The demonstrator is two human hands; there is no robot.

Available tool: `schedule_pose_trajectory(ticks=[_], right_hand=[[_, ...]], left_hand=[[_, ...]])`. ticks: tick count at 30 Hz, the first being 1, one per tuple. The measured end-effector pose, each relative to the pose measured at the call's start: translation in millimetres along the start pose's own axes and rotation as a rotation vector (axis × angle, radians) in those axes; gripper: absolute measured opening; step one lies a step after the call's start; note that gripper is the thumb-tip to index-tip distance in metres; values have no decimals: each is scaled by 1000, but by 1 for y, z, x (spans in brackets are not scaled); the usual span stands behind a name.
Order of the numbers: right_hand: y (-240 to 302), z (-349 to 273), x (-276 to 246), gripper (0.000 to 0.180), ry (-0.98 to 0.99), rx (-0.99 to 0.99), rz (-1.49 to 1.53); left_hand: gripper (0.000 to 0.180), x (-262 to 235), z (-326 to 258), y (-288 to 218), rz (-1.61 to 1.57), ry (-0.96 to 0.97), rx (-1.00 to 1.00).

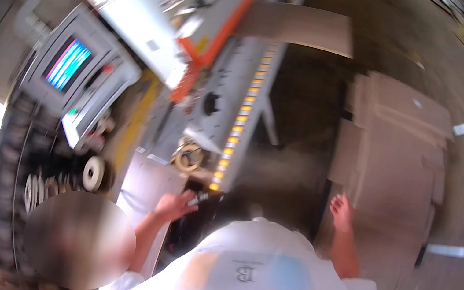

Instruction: The person picks up flat cardboard sheets from a pile on the floor and places them onto a conveyor belt. They then move the sheets along the belt to a processing machine and stack the processed sheets onto a growing pile on the floor.

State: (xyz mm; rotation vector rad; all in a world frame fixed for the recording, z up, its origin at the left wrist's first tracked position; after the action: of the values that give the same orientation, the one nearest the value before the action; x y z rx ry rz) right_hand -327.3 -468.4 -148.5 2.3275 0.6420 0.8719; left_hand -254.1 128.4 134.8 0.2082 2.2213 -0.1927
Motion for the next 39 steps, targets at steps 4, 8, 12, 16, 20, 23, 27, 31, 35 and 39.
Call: schedule_pose_trajectory(ticks=[4,8,12,16,20,23,27,31,35,39], right_hand=[[-37,-13,56,31,39,171,-571],[-89,-22,61,34,247,229,-1003],[-75,-64,83,32,560,-13,-1412],[-50,-67,51,31,378,-114,-1343],[-36,-94,27,32,-22,142,-1003],[-41,-100,13,31,98,53,-1046],[-50,-114,42,31,42,207,-1026],[-69,-114,1,37,-86,241,-995],[-83,-95,-20,39,-149,309,-861],[-83,-77,-50,41,-189,316,-787]], left_hand=[[29,-31,5,151,-28,-530,-206],[18,-74,-7,280,105,-939,-474],[20,-87,-37,373,-357,-1285,-611],[22,-91,-23,442,-479,-1485,-590],[27,-70,34,500,-691,-1426,-539],[32,-42,90,560,-1282,-1282,-208],[38,-13,94,576,-729,-1361,-710],[41,-13,114,475,-872,-1472,-929],[41,-9,160,320,-1156,-1481,-679],[31,-27,214,104,-1538,-1000,-242]])
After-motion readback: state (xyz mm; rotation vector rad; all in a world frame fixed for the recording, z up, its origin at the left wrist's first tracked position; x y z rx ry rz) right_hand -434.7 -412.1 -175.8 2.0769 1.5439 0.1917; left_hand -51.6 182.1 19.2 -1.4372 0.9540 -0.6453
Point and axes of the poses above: each hand's wrist, its own z-axis towards the middle knuckle, its own x-axis out of the palm, y = z × x, the point moved 6 cm from there along z, towards the middle knuckle, and after that the axes turned 5 degrees about z, right-handed, at the moved point
